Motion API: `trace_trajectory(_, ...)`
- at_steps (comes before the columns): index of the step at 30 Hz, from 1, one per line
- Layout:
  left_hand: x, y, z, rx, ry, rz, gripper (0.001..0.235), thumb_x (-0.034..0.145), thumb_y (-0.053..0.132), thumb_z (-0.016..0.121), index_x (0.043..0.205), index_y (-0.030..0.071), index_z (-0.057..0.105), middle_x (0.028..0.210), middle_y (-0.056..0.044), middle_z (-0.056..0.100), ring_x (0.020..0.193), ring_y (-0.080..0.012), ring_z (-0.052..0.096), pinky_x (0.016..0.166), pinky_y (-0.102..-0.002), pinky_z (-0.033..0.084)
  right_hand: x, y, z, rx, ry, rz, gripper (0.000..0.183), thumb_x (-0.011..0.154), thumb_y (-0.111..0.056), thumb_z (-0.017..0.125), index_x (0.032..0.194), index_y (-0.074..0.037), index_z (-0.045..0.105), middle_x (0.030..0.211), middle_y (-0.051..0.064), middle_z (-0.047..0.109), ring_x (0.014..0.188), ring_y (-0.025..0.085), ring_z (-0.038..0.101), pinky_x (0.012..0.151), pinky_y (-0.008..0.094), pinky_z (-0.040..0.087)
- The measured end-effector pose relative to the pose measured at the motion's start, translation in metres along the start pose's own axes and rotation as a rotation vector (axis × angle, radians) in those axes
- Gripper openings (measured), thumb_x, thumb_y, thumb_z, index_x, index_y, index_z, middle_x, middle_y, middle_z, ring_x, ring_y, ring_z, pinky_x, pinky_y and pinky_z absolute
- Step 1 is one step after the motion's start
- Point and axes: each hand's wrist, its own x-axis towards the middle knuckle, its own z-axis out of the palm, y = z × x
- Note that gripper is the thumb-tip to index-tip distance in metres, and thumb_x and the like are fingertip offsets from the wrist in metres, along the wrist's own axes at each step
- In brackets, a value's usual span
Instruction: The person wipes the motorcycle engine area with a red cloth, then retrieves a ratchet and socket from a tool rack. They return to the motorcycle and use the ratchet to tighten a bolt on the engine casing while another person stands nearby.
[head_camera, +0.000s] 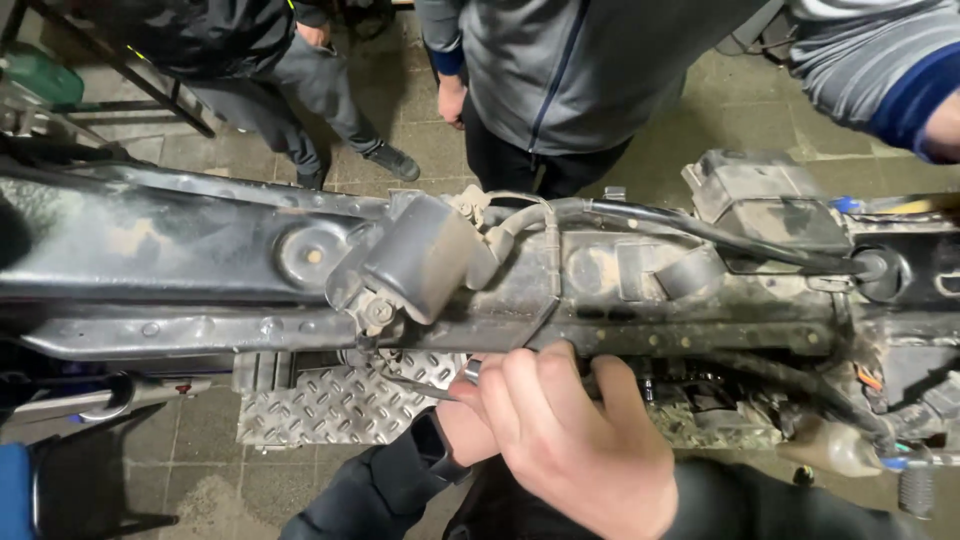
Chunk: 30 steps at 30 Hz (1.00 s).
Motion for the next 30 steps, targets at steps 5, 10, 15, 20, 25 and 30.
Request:
trace_trajectory(5, 0.007, 0.015, -0.002, 0.154, 0.127, 0.116, 0.022, 0.096, 0.021, 0.056, 0.114, 0.009, 0.062, 0.102, -0.012, 0.062, 0.095, -0.0321, 0.06, 0.078, -0.045, 0.047, 0.0, 0.014, 0.01, -0.097, 0.185, -0.163, 0.039, 0.105, -0.045, 0.06, 0.079, -0.016, 0.061, 0.076, -0.003, 0.042, 0.072, 0.013, 0.046, 0.06, 0.027, 0.031)
trace_trajectory(10, 0.015, 0.02, -0.005, 0.102, 0.134, 0.156, 0.021, 0.095, 0.024, 0.057, 0.111, 0.012, 0.063, 0.1, -0.005, 0.062, 0.093, -0.0253, 0.061, 0.08, -0.04, 0.045, 0.002, 0.02, 0.013, -0.079, 0.264, -0.263, 0.037, 0.104, -0.04, 0.062, 0.081, -0.011, 0.066, 0.074, -0.002, 0.044, 0.07, 0.011, 0.043, 0.059, 0.026, 0.028)
trace_trajectory(15, 0.007, 0.039, -0.015, 0.327, 0.217, 0.212, 0.024, 0.093, 0.024, 0.06, 0.113, 0.011, 0.064, 0.101, -0.005, 0.064, 0.092, -0.0252, 0.061, 0.077, -0.041, 0.043, -0.001, 0.02, 0.012, -0.077, 0.269, -0.266, 0.034, 0.106, -0.038, 0.064, 0.085, -0.011, 0.067, 0.075, -0.002, 0.045, 0.073, 0.011, 0.045, 0.061, 0.026, 0.031)
trace_trajectory(20, -0.057, 0.079, -0.044, 0.26, 0.179, -0.156, 0.018, 0.094, 0.02, 0.066, 0.11, 0.012, 0.07, 0.098, -0.005, 0.071, 0.086, -0.0253, 0.069, 0.075, -0.042, 0.054, -0.015, 0.021, 0.011, 0.041, 0.322, -0.207, 0.027, 0.109, -0.031, 0.063, 0.107, -0.007, 0.074, 0.09, 0.001, 0.059, 0.08, 0.015, 0.051, 0.069, 0.028, 0.04)
trace_trajectory(25, -0.024, 0.141, -0.118, 0.471, 0.66, 0.326, 0.023, 0.097, 0.015, 0.067, 0.117, 0.004, 0.062, 0.119, -0.013, 0.066, 0.111, -0.0349, 0.068, 0.097, -0.047, 0.056, -0.027, 0.021, 0.009, 0.425, 0.307, -0.203, 0.031, 0.096, -0.03, 0.061, 0.117, -0.008, 0.063, 0.104, 0.021, 0.069, 0.072, 0.025, 0.053, 0.062, 0.037, 0.041)
trace_trajectory(30, -0.013, 0.136, -0.108, 0.46, 0.544, 0.227, 0.032, 0.09, 0.014, 0.065, 0.12, 0.003, 0.065, 0.118, -0.012, 0.067, 0.108, -0.0315, 0.066, 0.094, -0.044, 0.051, -0.033, 0.022, -0.002, 0.498, 0.259, -0.087, 0.036, 0.088, -0.023, 0.066, 0.122, -0.009, 0.063, 0.105, 0.013, 0.062, 0.076, 0.028, 0.054, 0.066, 0.039, 0.044)
